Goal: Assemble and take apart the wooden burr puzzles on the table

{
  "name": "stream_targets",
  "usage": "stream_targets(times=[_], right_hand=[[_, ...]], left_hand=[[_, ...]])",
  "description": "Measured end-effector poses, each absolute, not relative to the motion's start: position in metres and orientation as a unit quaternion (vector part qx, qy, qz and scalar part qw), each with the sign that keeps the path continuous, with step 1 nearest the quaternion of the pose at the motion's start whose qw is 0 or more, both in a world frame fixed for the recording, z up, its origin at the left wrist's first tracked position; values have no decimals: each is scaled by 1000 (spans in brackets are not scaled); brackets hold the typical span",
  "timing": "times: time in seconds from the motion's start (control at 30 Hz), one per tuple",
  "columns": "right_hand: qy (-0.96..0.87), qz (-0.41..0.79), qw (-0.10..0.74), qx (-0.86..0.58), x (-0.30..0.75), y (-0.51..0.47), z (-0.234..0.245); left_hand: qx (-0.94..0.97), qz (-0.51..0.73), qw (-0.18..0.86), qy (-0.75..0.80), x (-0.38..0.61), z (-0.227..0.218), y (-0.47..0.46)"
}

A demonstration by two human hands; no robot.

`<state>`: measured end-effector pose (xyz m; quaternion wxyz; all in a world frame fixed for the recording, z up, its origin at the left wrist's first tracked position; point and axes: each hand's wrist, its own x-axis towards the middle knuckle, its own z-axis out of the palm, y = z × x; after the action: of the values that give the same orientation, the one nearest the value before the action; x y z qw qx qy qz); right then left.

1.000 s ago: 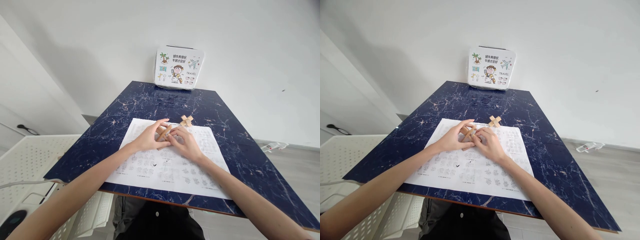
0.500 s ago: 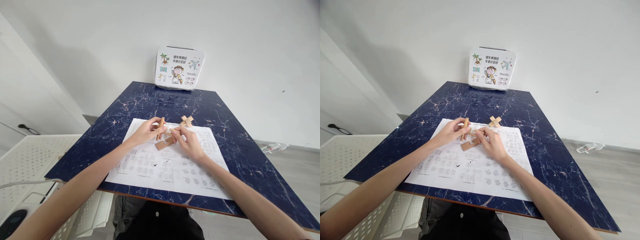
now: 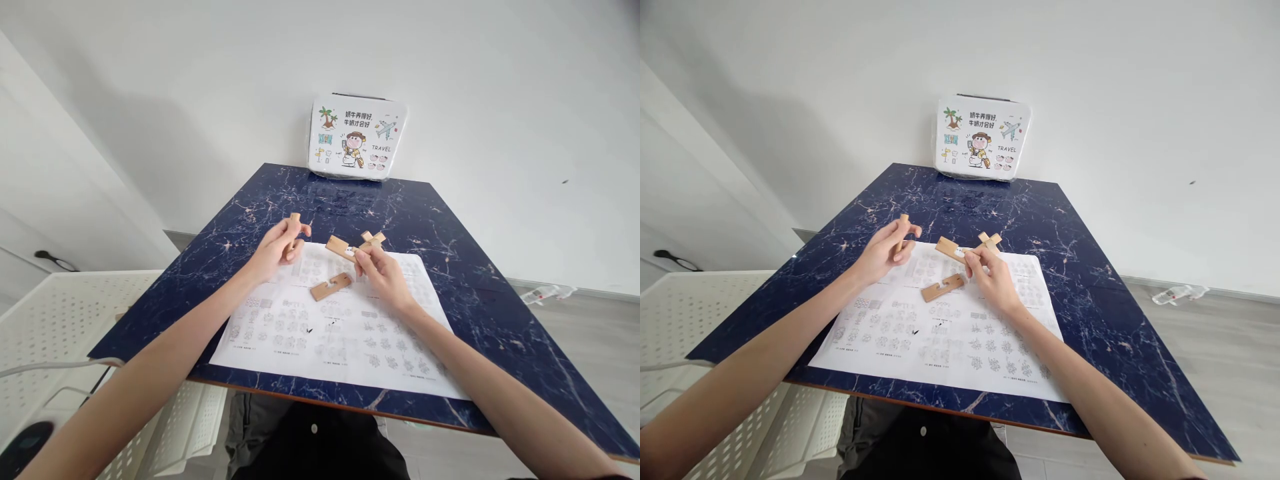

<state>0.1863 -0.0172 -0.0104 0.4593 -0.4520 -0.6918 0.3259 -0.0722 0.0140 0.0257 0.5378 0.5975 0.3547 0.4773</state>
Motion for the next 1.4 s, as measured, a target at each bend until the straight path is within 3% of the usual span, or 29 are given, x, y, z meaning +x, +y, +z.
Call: stream_targets(times=[0.13, 0.33, 0.43, 0.57, 0.77, 1.03, 1.17, 1.4], right_hand=[[-679, 337, 463, -459, 188, -13, -14], [-696, 366, 442, -431, 189, -16, -13], [-734, 377, 400, -399, 188, -20, -10], [-789, 327, 336, -397, 184, -26, -8], [-827, 221, 317, -409, 178, -26, -13], [-846, 62, 279, -450, 178, -24, -19], [-834, 40, 272, -479, 178, -22, -21], [-791, 49, 285, -539, 180, -17, -28]], left_hand=[[610, 494, 462, 414, -80, 18, 22], [735, 379, 336, 451, -67, 4, 12], [778, 324, 326, 429, -59, 6, 1], [808, 287, 315, 406, -52, 7, -5], [838, 277, 197, 426, -55, -5, 0], [843, 275, 238, 397, -56, -10, -1], [850, 223, 290, 379, -50, -2, -9], [907, 162, 236, 309, -45, -1, -13]])
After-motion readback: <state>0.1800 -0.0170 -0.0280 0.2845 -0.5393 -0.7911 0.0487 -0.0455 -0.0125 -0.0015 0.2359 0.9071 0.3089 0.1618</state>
